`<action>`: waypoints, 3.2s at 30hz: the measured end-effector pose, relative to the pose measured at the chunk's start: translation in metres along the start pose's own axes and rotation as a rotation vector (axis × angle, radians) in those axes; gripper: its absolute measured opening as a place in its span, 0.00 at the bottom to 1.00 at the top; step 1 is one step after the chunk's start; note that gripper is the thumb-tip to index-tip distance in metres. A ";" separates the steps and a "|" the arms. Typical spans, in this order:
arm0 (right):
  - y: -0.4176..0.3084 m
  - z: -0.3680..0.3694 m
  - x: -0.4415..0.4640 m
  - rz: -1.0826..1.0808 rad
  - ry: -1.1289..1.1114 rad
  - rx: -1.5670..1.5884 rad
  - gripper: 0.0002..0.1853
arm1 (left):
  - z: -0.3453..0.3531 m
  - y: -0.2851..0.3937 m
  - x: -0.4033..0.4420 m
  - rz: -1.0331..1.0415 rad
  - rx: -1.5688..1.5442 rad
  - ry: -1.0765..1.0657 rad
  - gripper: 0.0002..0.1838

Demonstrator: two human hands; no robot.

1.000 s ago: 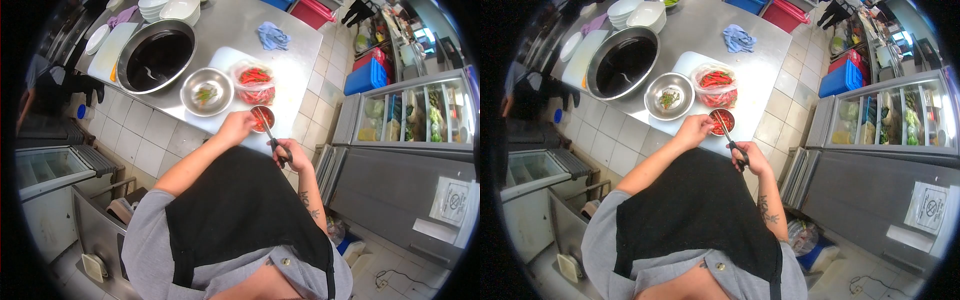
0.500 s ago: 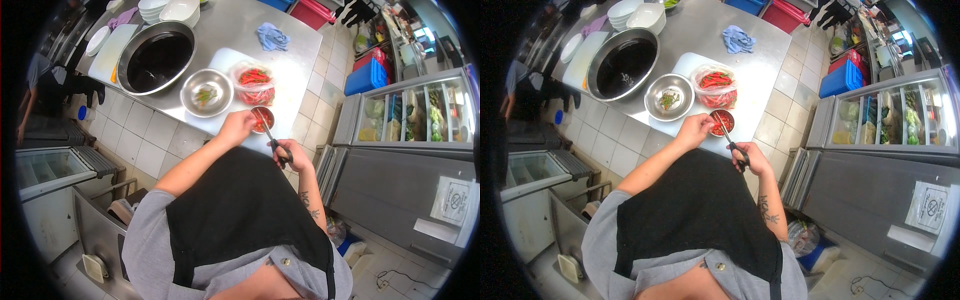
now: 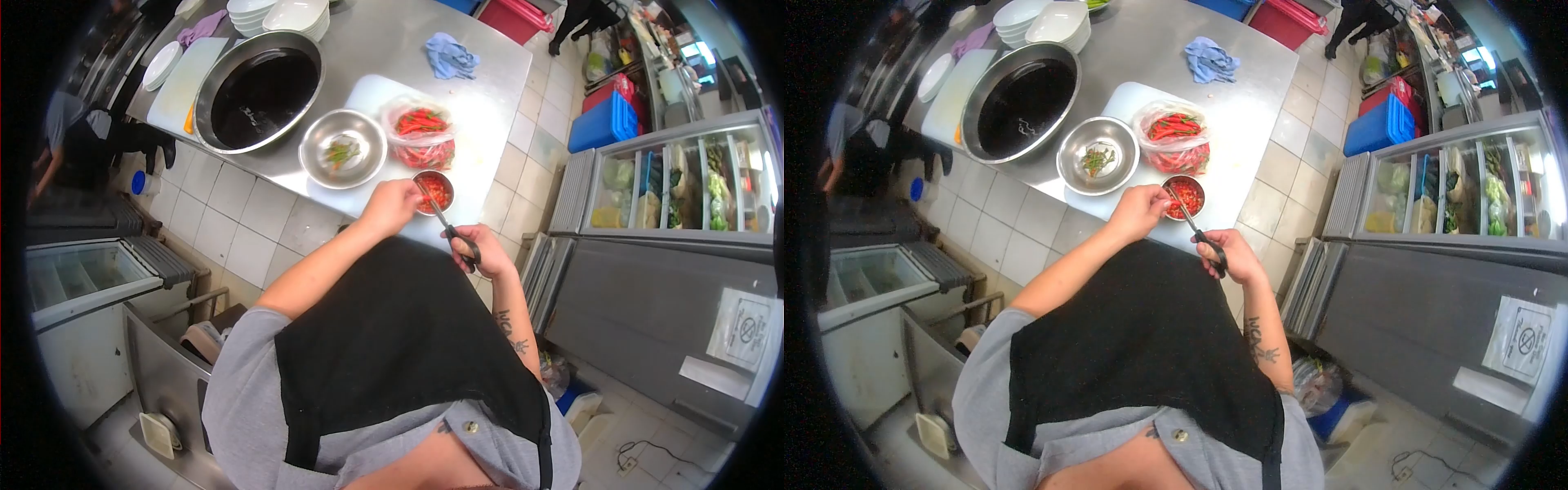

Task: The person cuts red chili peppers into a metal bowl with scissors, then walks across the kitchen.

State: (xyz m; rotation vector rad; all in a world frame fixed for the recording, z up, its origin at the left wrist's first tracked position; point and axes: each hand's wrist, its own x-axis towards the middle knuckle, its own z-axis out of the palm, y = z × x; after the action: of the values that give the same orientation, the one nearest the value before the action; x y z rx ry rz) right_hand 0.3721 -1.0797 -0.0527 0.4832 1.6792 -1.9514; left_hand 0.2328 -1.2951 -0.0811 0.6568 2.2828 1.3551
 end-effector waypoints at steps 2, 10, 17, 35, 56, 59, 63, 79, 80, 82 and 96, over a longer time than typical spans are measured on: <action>0.003 -0.001 0.000 0.010 0.011 -0.026 0.24 | -0.001 0.000 0.002 0.016 0.031 0.014 0.06; 0.004 -0.001 -0.005 -0.072 -0.031 0.029 0.26 | 0.006 -0.005 0.003 0.016 -0.115 0.039 0.07; 0.003 0.000 -0.002 -0.067 -0.030 0.029 0.26 | 0.008 -0.005 0.002 0.027 -0.094 -0.009 0.07; 0.005 0.005 0.003 -0.024 0.054 -0.009 0.26 | 0.006 0.005 -0.001 0.047 -0.038 -0.002 0.07; 0.005 0.000 0.001 -0.064 -0.009 -0.011 0.24 | 0.000 0.016 -0.001 0.061 -0.023 -0.017 0.07; 0.005 0.002 0.000 -0.018 0.022 -0.038 0.24 | 0.002 0.013 -0.001 0.064 0.001 0.023 0.08; 0.010 0.002 0.001 -0.055 0.017 -0.042 0.24 | 0.002 0.009 -0.002 0.064 0.075 0.066 0.08; 0.000 0.003 -0.004 -0.054 -0.014 -0.036 0.28 | 0.006 0.007 -0.004 0.076 0.005 0.083 0.08; -0.001 0.002 -0.004 -0.052 -0.017 -0.050 0.30 | 0.006 0.007 -0.003 0.069 0.006 0.079 0.08; -0.002 0.002 -0.004 -0.043 -0.013 -0.078 0.31 | 0.007 0.009 -0.004 0.085 -0.012 0.067 0.08; 0.013 -0.001 0.004 -0.103 0.002 -0.026 0.27 | 0.015 -0.002 -0.001 0.099 -0.008 0.048 0.07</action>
State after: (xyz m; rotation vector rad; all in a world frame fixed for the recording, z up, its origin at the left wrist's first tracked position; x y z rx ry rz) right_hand 0.3762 -1.0807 -0.0657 0.3969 1.7603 -1.9992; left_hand 0.2414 -1.2864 -0.0896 0.7513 2.3086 1.4394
